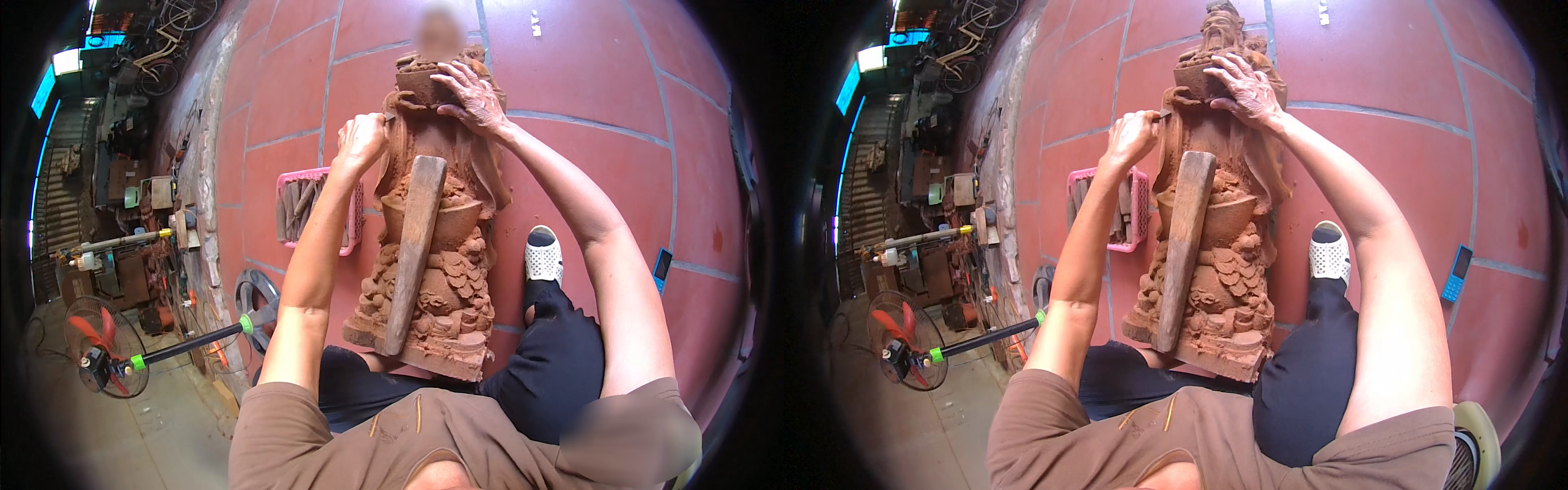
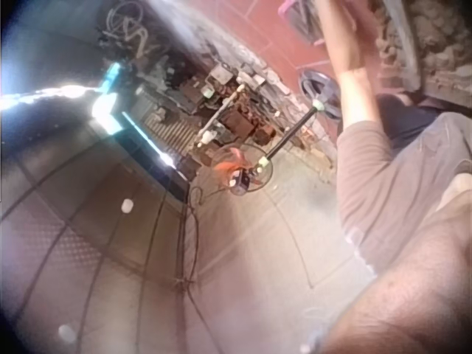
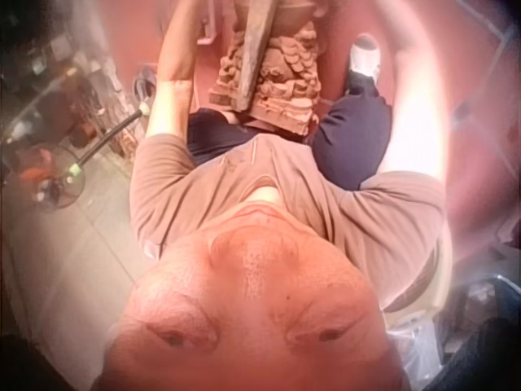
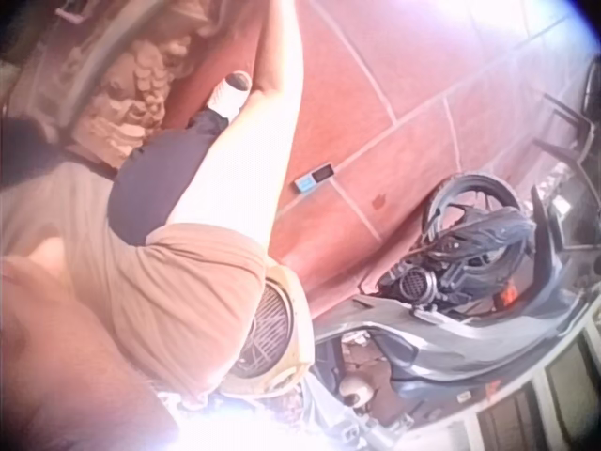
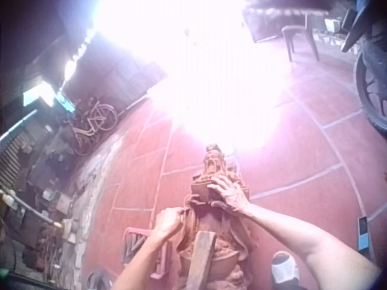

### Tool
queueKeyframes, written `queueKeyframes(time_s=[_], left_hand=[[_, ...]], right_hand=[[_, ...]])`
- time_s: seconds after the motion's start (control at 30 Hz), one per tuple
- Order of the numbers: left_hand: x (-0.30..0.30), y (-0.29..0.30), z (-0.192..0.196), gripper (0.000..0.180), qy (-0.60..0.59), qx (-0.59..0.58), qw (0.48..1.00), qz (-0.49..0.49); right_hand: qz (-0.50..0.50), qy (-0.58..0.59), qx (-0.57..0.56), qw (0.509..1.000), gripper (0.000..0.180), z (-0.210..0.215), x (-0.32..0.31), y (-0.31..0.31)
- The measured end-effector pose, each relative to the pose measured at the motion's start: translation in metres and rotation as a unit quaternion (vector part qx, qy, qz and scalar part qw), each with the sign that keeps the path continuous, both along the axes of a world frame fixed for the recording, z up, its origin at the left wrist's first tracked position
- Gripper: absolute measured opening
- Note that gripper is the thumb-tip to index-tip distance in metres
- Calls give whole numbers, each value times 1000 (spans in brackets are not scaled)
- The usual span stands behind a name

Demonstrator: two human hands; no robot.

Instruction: The person carves a wooden sculpture using a chisel and mallet. They repeatedly strike the chisel to shape the upper portion of the figure, then switch to a smaller tool to refine details on the face and head area.

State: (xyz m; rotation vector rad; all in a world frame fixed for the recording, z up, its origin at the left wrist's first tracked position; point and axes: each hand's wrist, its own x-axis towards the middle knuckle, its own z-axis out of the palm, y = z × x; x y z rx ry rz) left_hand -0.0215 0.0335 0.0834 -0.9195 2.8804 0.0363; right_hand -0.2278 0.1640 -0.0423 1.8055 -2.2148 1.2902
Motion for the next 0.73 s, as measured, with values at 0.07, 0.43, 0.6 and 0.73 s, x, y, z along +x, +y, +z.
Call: queueKeyframes(time_s=[0.07, 0.43, 0.6, 0.73], left_hand=[[-7, -2, 15, 36, -12, 64, 996, 56], [-7, -5, 10, 36, 134, 342, 905, 212], [3, -9, 19, 37, 94, 388, 893, 209], [7, -11, 12, 38, 189, 402, 862, 243]], right_hand=[[-5, 6, 7, 1000, 66, -1, 1, 1], [-3, 2, 0, 1000, 65, 2, 3, 0], [-12, 14, -2, 1000, 65, 2, 1, 1], [8, -6, 4, 1000, 67, 2, 3, -3]])
